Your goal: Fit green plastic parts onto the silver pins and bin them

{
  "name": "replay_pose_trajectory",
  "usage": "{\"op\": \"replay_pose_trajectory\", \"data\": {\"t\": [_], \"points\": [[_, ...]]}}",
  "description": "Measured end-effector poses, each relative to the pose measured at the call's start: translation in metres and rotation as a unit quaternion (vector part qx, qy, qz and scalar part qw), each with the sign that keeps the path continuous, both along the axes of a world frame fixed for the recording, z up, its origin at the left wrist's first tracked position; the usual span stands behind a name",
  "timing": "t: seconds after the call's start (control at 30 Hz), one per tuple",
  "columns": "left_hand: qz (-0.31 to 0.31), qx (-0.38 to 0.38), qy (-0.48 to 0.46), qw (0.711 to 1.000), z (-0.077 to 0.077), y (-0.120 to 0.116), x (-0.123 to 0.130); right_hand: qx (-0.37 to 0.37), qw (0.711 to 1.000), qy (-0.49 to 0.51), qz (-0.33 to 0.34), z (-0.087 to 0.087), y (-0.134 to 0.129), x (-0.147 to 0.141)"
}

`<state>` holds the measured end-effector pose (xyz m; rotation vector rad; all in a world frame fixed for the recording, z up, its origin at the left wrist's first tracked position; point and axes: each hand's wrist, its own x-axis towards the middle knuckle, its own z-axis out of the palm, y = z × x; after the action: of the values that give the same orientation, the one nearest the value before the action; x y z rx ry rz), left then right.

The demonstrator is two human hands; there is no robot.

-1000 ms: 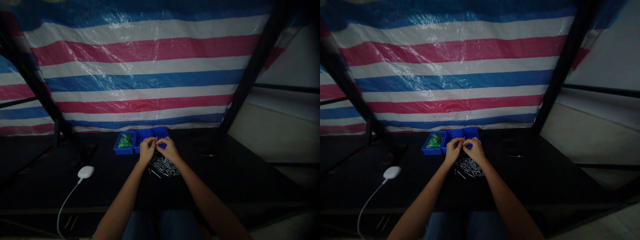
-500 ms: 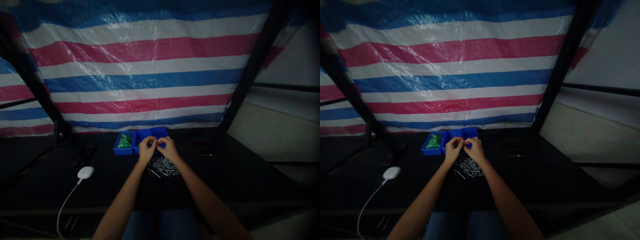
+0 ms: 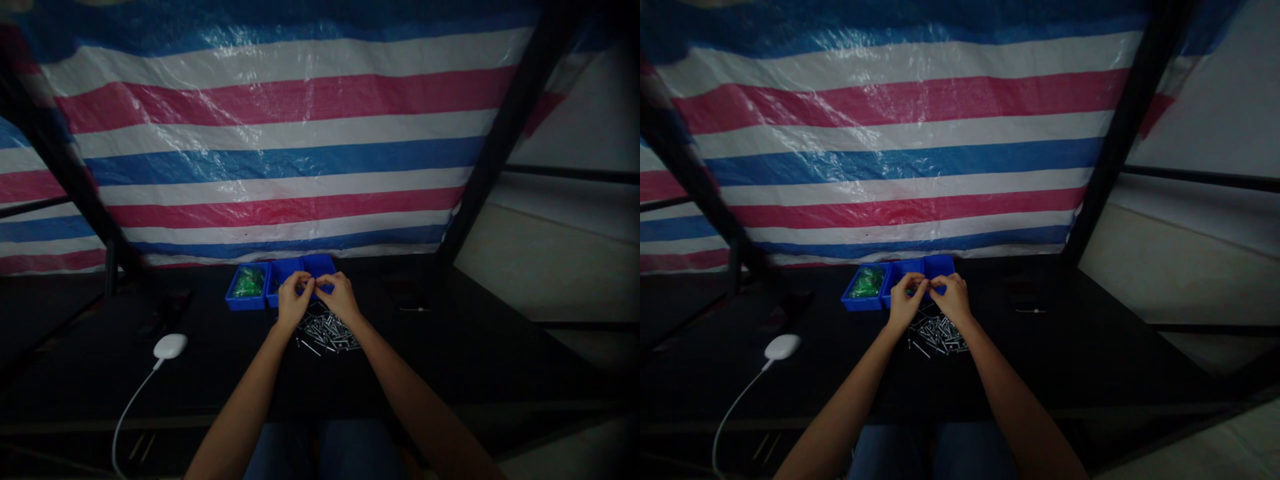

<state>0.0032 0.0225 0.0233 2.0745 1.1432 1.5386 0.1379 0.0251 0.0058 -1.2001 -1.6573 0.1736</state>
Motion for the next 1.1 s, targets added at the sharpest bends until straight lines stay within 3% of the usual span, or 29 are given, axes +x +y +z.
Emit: {"op": "replay_pose_trajectory", "data": {"t": [0.47,1.1], "points": [[0.038,0.014,0.019,0.999,-0.005,0.01,-0.006,0.009,0.996,0.086,-0.002,0.001,0.004,0.01],[0.074,0.06,0.101,0.99,-0.007,0.011,-0.009,-0.047,0.961,0.244,0.123,0.006,0.005,0.007]]}}
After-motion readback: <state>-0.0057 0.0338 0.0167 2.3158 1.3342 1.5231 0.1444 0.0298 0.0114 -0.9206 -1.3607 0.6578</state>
